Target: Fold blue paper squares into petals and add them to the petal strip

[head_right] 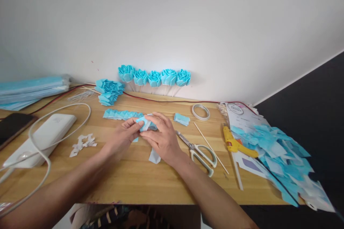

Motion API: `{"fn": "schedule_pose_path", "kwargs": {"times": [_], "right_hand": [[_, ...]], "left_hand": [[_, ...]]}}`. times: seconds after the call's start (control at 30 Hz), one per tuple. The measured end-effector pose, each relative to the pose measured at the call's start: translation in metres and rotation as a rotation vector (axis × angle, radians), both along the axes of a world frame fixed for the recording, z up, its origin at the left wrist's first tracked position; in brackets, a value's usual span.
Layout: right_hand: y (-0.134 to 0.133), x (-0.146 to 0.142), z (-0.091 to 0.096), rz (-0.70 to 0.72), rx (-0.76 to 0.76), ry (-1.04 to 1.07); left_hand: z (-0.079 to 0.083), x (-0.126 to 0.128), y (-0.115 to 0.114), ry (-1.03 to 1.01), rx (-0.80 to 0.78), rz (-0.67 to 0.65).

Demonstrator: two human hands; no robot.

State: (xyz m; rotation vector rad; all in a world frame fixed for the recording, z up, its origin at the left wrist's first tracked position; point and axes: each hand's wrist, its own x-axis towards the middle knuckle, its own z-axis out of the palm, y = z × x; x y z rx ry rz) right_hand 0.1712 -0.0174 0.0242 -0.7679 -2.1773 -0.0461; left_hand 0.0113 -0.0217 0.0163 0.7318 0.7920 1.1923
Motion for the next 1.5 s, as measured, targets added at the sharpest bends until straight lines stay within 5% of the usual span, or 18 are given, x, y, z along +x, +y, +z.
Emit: {"fn": "schedule_pose_path", "kwargs": {"times": [0.23,0.5,0.87,1.5], "right_hand": [[0.0039,0.0020,-0.0012,0.015,-0.071,0.040],[0.0030,0.0068,-0.0003,-0.019,0.015,-0.130],[0.0043,0.0059,0.0028,0.001,-0.061,0.009],[0.0021,0.0033,-0.0006,-0.032,-0.654,0.435]], "left_hand": [[0.0011,0.0001,-0.0007,-0.002,0.001,0.016],[-0.0015,-0.0004,0.0004,0.018,-0.003,0.023],[-0.0006,0.0028,-0.0022,-0.043,0.001,-0.031],[-0.0016,-0.0008,-0.0018,0.261,0.091,-0.028]]}}
